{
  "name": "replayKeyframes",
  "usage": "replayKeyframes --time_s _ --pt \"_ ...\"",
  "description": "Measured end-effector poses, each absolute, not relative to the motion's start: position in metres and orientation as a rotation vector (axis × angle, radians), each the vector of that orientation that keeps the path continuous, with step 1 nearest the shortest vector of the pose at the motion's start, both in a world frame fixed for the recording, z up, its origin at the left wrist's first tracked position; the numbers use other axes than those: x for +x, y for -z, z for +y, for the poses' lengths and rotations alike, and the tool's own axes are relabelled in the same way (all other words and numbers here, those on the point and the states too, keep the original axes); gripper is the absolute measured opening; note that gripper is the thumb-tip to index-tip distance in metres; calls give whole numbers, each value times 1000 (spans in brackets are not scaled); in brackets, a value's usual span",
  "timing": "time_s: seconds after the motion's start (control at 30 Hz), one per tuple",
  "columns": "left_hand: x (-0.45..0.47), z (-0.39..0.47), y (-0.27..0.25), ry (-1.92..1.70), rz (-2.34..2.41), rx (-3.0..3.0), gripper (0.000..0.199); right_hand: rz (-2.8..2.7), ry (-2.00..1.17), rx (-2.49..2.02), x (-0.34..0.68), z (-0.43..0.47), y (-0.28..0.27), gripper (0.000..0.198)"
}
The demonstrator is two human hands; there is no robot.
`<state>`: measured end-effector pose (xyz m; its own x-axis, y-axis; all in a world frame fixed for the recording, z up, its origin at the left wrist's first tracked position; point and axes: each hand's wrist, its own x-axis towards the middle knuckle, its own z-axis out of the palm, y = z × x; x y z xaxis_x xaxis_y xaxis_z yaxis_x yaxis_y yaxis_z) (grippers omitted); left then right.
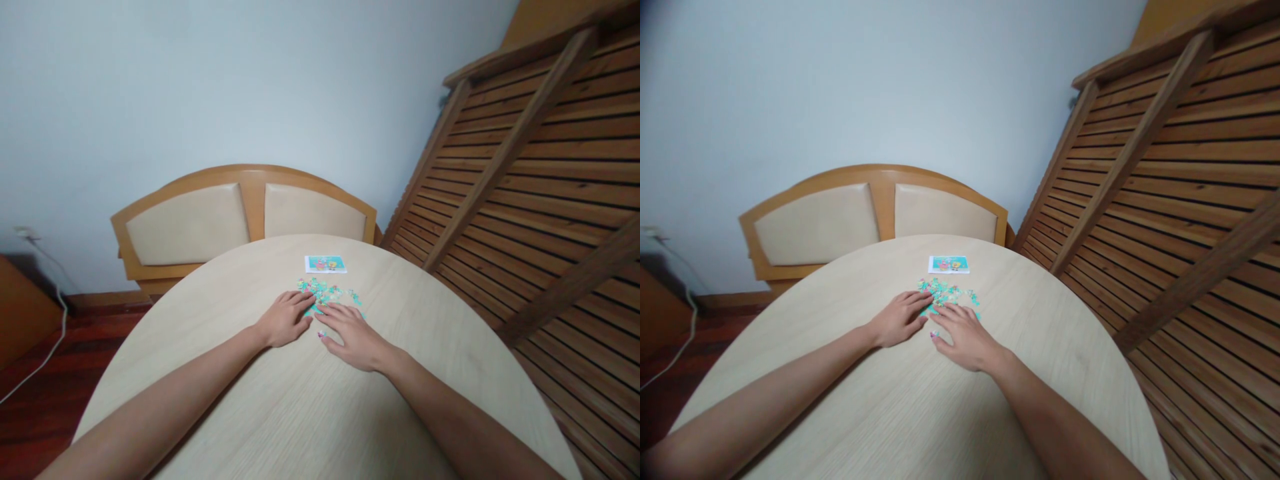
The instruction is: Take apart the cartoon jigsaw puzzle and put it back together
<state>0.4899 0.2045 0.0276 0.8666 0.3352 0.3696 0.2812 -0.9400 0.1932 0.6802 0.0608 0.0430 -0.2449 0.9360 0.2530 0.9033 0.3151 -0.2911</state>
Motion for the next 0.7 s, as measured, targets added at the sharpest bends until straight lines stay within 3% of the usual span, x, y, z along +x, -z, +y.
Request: replayKeyframes --time_s 0.43,0.7 --pt "489 196 -35 -618 423 2923 40 -2055 41 -1878 693 65 -39 41" --pt "490 196 -36 -643 347 2948 31 -2175 15 -1530 691 64 -44 25"
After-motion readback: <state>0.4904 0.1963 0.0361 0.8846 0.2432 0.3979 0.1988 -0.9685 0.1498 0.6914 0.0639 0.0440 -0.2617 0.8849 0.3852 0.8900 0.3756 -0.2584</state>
